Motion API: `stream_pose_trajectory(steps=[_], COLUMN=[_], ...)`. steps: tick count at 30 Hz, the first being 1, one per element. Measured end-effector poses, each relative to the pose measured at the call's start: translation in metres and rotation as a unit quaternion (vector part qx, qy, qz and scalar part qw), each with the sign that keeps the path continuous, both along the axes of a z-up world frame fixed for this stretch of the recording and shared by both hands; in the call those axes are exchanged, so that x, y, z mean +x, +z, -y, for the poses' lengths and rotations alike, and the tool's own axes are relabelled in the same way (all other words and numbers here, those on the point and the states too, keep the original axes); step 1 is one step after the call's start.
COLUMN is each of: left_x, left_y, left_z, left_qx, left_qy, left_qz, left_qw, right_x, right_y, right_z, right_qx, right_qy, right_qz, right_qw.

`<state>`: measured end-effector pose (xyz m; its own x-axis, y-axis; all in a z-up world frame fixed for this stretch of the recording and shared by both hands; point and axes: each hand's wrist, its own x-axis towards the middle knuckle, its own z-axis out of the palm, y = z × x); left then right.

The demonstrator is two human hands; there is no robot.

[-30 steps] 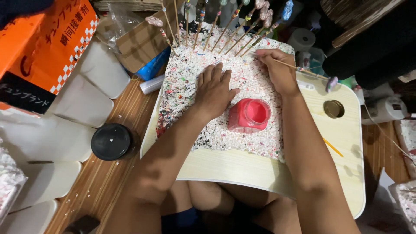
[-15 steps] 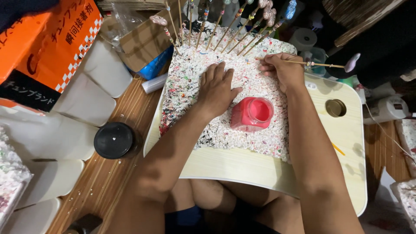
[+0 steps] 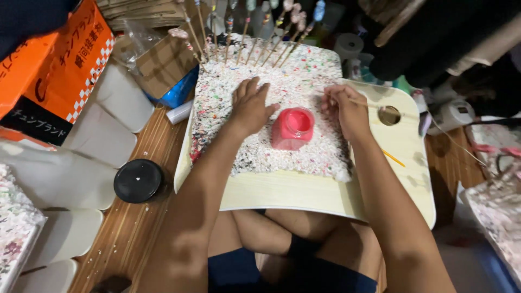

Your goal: Painting small decorative objects attached to sticks using a brush and pink paint

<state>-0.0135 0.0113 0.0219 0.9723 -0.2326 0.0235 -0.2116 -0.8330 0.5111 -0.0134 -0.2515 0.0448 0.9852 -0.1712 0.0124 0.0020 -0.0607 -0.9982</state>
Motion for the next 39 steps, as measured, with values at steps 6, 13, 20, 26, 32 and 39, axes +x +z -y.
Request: stream_pose_trajectory(steps=[6, 13, 20, 26, 32, 39], left_x=[0.003, 0.008, -0.049, -0.116, -0.15, -0.202], left_y=[-0.013, -0.03, 0.043, 0.133, 0.133, 0.077], left_z=[-0.001, -0.01, 0.006, 0.084, 0.188, 0.315], left_qx=[0.024, -0.056, -0.422, -0.426, -0.456, -0.504], left_qy=[-0.007, -0.045, -0.022, -0.17, -0.27, -0.329], left_qz=[0.021, 0.144, 0.138, 0.168, 0.088, -0.043], left_qw=[0.999, 0.987, 0.896, 0.873, 0.843, 0.797], right_x=[-0.095, -0.18, -0.258, -0.322, -0.371, -0.418], right_y=[0.019, 0.018, 0.002, -0.002, 0.012, -0.006], right_z=[0.034, 0.089, 0.14, 0.181, 0.209, 0.246], right_qx=[0.028, 0.014, 0.043, 0.02, -0.027, -0.123], right_qy=[-0.008, -0.053, -0.164, -0.223, -0.298, -0.445], right_qz=[0.003, 0.039, 0.074, 0.053, 0.077, 0.103], right_qw=[1.0, 0.998, 0.983, 0.973, 0.951, 0.881])
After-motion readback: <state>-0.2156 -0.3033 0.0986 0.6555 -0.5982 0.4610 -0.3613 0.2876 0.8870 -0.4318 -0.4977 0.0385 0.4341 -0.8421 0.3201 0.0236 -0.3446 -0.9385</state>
